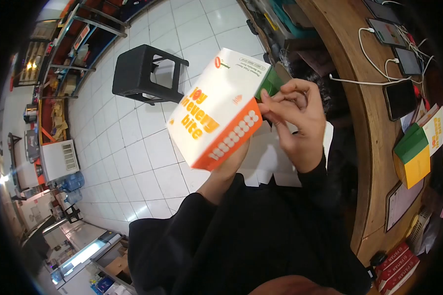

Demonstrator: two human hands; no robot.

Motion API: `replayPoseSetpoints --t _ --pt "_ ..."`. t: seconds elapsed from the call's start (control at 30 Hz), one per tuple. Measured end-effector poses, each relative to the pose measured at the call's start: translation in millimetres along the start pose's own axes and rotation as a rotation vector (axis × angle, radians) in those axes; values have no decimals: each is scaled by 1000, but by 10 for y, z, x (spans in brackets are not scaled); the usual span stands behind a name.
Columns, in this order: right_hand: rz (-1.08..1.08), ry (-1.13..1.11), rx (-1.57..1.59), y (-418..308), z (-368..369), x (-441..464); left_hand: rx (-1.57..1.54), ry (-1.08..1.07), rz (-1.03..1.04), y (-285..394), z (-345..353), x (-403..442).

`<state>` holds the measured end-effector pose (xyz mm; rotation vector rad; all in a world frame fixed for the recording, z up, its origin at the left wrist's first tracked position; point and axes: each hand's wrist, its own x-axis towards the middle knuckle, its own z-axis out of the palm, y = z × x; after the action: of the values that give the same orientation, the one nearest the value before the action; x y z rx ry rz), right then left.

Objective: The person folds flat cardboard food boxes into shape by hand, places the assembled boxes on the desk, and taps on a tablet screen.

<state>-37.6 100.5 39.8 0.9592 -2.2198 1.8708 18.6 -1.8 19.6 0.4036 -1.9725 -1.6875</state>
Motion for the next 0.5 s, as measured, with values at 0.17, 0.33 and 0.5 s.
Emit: replayPoseSetpoints --t 0.17,0.33,0.5 --pt "89 -81 48 31 -53 -62 -104 138 -16 73 55 126" --pt "30 38 14 -13 -149 60 537 -594 471 37 64 49" --pt "160 25 132 124 -574 139 406 -453 860 378 -209 85"
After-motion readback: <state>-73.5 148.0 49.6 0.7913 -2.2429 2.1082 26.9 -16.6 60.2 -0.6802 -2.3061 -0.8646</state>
